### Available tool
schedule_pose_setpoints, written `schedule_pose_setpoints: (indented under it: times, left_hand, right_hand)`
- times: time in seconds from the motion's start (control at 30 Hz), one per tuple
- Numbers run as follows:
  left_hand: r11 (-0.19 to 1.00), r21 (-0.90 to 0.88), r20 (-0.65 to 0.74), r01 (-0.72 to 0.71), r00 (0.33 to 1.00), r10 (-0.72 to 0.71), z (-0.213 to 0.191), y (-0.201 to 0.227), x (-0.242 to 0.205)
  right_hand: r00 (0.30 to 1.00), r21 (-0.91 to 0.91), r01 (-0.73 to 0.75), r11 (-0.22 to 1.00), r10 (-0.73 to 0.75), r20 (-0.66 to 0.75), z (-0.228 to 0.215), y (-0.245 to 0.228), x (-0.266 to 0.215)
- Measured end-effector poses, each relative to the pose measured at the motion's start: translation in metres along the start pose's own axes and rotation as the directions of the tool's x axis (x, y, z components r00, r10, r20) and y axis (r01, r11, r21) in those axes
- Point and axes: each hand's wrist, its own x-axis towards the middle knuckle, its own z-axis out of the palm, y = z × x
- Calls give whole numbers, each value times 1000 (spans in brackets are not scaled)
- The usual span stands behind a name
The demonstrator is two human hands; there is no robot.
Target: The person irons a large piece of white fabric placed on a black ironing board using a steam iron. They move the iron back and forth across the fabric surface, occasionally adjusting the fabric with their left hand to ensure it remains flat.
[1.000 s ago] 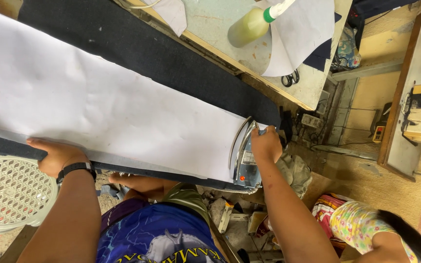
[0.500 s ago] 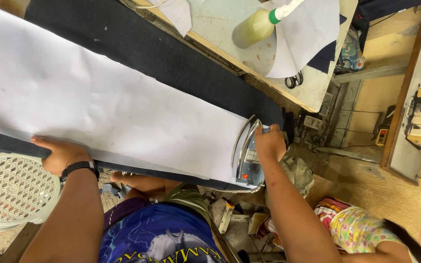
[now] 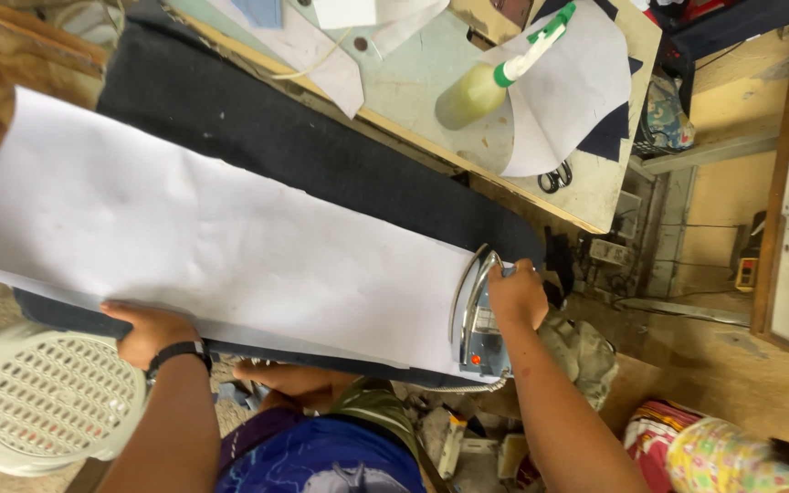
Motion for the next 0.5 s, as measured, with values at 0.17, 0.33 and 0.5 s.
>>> schedule_pose_setpoints:
  times: [0.17, 0.33, 0.5]
  left_hand:
    - [987, 55, 4, -148, 989, 148, -7, -1, -20]
    - [998, 63, 38, -2, 999, -1, 1, -4, 5]
    - [997, 75, 65, -10, 998, 5, -5, 1, -4]
  right_hand:
    - [998, -35, 35, 999, -37, -59, -4, -1, -10]
    - [999, 39, -25, 999, 25, 25, -1, 4, 1]
    - [998, 31, -30, 999, 29, 49, -2, 5, 0]
